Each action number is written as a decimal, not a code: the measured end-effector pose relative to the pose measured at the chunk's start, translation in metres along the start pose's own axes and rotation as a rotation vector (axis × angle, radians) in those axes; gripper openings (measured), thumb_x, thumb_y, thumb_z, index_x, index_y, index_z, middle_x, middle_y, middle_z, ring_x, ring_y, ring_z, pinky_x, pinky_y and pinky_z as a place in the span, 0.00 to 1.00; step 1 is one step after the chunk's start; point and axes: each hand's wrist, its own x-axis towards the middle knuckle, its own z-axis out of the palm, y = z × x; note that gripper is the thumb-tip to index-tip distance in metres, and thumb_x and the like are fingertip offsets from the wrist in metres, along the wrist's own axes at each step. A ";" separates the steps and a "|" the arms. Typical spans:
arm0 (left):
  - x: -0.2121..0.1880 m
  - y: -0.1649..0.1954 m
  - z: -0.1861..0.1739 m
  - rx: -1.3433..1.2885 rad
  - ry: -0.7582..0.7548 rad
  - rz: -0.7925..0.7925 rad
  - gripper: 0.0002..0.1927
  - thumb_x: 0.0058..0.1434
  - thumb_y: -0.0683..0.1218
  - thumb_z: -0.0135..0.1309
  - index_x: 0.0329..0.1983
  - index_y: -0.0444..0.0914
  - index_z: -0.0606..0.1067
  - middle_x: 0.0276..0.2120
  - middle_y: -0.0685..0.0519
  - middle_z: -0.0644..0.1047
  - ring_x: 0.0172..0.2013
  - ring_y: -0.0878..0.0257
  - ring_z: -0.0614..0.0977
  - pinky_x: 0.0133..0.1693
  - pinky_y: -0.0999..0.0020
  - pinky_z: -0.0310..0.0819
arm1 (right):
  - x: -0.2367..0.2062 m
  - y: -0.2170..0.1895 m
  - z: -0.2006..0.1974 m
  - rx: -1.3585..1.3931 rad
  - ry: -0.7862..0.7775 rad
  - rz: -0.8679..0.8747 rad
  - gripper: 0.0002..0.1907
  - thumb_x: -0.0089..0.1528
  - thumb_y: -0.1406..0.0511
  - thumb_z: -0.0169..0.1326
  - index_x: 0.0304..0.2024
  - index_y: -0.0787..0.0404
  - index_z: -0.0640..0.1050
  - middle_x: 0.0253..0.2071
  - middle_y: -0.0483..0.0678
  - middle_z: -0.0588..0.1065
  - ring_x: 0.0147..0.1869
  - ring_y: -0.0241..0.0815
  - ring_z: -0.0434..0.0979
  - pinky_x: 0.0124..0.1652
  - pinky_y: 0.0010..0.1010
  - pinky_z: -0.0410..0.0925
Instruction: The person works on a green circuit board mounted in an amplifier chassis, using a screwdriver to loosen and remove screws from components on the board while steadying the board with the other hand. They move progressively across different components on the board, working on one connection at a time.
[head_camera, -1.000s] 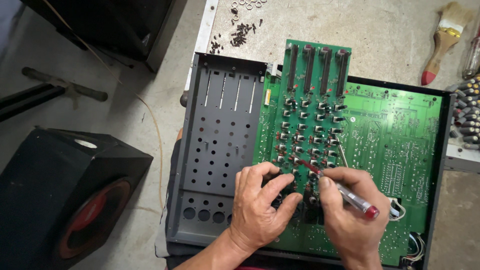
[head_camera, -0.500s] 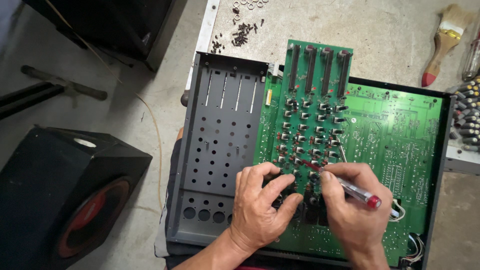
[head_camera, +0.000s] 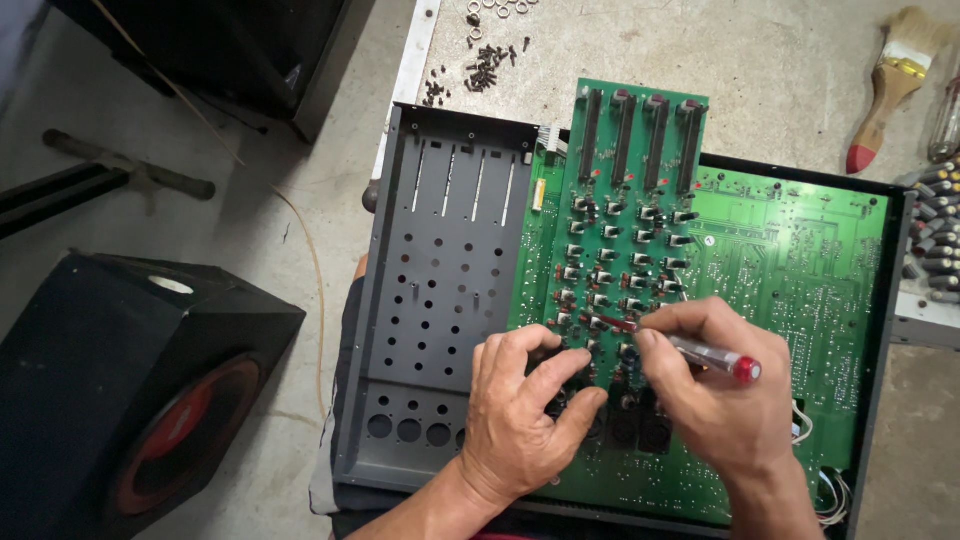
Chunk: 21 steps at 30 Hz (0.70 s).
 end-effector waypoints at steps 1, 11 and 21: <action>0.000 0.000 0.000 -0.002 -0.001 0.001 0.19 0.54 0.48 0.68 0.48 0.40 0.78 0.46 0.50 0.74 0.45 0.53 0.76 0.48 0.58 0.67 | 0.000 0.000 0.000 -0.006 0.002 0.004 0.07 0.60 0.66 0.62 0.37 0.63 0.80 0.23 0.42 0.76 0.24 0.27 0.71 0.25 0.21 0.64; 0.000 0.000 0.000 -0.005 -0.004 -0.005 0.19 0.54 0.48 0.68 0.48 0.40 0.78 0.47 0.50 0.74 0.45 0.53 0.76 0.47 0.58 0.67 | -0.005 0.000 0.008 -0.009 0.046 0.065 0.07 0.61 0.66 0.61 0.38 0.64 0.81 0.24 0.41 0.77 0.25 0.27 0.71 0.26 0.21 0.65; 0.000 0.000 0.000 -0.006 0.008 0.005 0.19 0.55 0.48 0.68 0.48 0.40 0.78 0.47 0.50 0.74 0.45 0.52 0.75 0.48 0.58 0.68 | -0.021 0.008 0.012 0.228 0.164 0.109 0.07 0.64 0.68 0.60 0.43 0.65 0.79 0.31 0.41 0.76 0.31 0.26 0.71 0.30 0.20 0.64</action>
